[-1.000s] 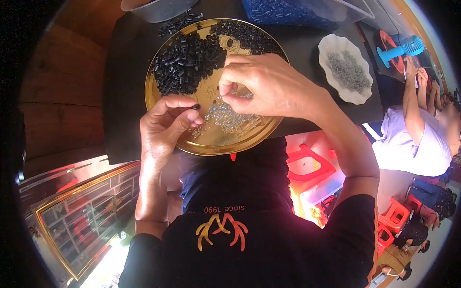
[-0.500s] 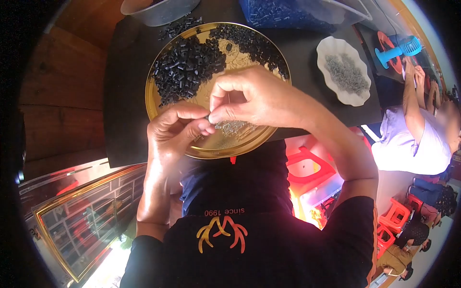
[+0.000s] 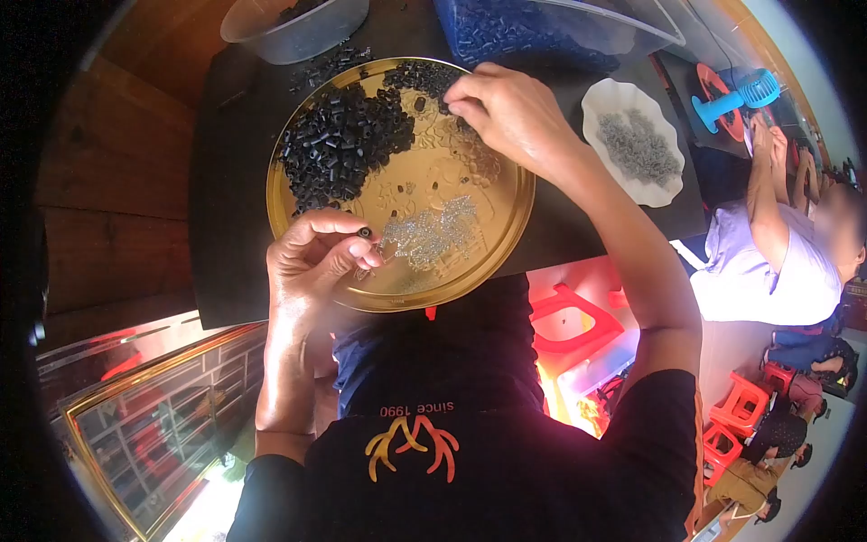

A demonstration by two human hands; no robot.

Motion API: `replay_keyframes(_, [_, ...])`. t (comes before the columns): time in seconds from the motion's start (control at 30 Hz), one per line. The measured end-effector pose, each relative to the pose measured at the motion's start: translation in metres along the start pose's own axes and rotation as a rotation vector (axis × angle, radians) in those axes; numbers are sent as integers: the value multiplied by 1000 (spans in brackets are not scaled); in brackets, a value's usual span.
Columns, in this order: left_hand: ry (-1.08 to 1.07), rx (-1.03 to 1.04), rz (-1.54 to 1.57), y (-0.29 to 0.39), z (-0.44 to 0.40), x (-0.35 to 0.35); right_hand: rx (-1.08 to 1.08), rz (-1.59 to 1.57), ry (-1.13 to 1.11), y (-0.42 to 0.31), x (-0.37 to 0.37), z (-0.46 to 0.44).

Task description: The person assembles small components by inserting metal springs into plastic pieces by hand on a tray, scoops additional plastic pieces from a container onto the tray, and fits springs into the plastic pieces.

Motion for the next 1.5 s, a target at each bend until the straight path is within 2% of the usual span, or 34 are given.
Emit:
replay_keyframes(0.37, [10, 13, 14, 2, 0, 2, -200, 236, -52, -15, 37, -20])
replay_keyframes(0.6, [9, 18, 3, -1, -2, 0, -281, 64, -40, -25, 30, -5])
replay_keyframes(0.7, [15, 12, -7, -1, -1, -1, -234, 57, 77, -17, 12, -8])
replay_keyframes(0.73, [16, 11, -10, -1, -1, -2, -160, 38, 85, -8, 7, -9])
replay_keyframes(0.83, [7, 28, -11, -1, -2, -1, -119, 115, 77, 4, -5, -8])
replay_keyframes(1.17, [-16, 48, -21, -2, -3, 1, -209, 301, -45, -8, 21, -2])
replay_keyframes(1.33, [-3, 67, -48, -1, -3, -2, -206, 257, -164, -19, 26, 1])
replay_keyframes(1.5, [6, 25, -5, 0, -5, -2, -194, 184, -188, -24, 26, 5])
Point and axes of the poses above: each hand's wrist, its own z-axis away from the middle knuckle, its own x-axis out of the palm, y = z × x, the point moved 6 cm from there along -z, towards the middle knuckle, and after that the axes turned 11 degrees about y, right-handed, at the moved point
